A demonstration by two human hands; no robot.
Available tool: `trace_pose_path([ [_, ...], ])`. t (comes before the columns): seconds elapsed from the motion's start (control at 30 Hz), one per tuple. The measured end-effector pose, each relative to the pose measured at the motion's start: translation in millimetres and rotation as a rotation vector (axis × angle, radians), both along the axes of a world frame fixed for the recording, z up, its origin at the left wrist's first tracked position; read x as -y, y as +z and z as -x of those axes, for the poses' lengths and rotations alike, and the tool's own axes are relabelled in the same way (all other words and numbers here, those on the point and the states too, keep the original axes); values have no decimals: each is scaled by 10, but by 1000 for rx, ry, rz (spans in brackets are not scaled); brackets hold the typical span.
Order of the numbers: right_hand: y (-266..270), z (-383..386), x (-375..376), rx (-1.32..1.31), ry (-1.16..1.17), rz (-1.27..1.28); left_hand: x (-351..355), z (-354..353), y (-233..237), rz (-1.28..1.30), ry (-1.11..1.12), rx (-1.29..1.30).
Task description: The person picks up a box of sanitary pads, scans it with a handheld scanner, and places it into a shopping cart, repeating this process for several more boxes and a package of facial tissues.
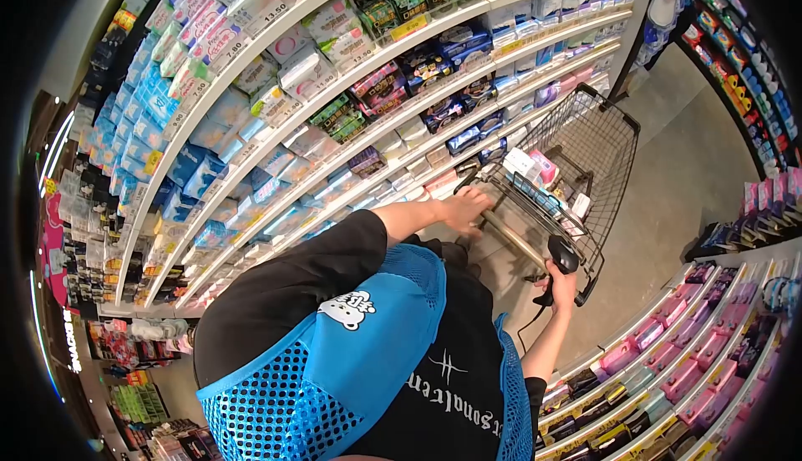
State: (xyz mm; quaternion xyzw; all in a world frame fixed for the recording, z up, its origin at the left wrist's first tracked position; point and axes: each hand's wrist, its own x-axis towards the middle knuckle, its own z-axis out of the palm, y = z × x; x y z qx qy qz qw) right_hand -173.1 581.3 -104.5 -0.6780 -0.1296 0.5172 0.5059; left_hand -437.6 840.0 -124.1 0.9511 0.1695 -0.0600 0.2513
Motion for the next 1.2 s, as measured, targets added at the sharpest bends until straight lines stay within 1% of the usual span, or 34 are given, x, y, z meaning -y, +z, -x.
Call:
trace_pose_path([
  [0.07,-35,-68,-29,-1,-1,31,-97,-73,-27,148,126,107],
  [0.1,6,-71,-30,10,-13,37,-140,-119,-30,158,223,197],
  [0.17,50,-102,-16,20,-34,37,-355,-134,177,2,282,355],
  [0.2,46,-124,-3,19,-40,30,-465,-105,359,-74,313,433],
  [0.27,32,-149,-7,28,-47,29,-592,94,1114,-185,384,585],
  [0.33,36,-158,7,49,-60,41,-867,344,1612,-330,499,622],
  [0.4,158,-126,-10,71,-73,14,-1230,629,1913,-642,600,656],
  [0.47,157,-148,6,96,-71,7,-1526,910,2278,-707,727,604],
  [0.53,90,-177,12,98,-66,-2,-1755,1121,2592,-1039,675,589],
  [0.63,57,-199,18,117,-77,-3,-2038,1322,2932,-1281,742,482],
  [0.77,54,-186,6,114,-77,23,-2284,1502,3144,-1063,1038,191],
  [0.87,56,-123,-11,110,-82,16,-2439,1573,3170,-919,1173,145],
  [0.9,68,-102,-25,112,-72,19,-2493,1616,3152,-894,1172,145],
  [0.97,142,-80,-43,121,-71,13,-2609,1703,3009,-1005,1127,209],
  [1.03,75,-93,-44,116,-63,6,-2651,1743,2986,-1085,1065,303],
  [1.13,99,-76,-39,107,-75,-36,-2555,1705,3091,-857,1148,388],
  [1.2,86,-74,-35,103,-74,-34,-2625,1760,3037,-836,1192,437],
])
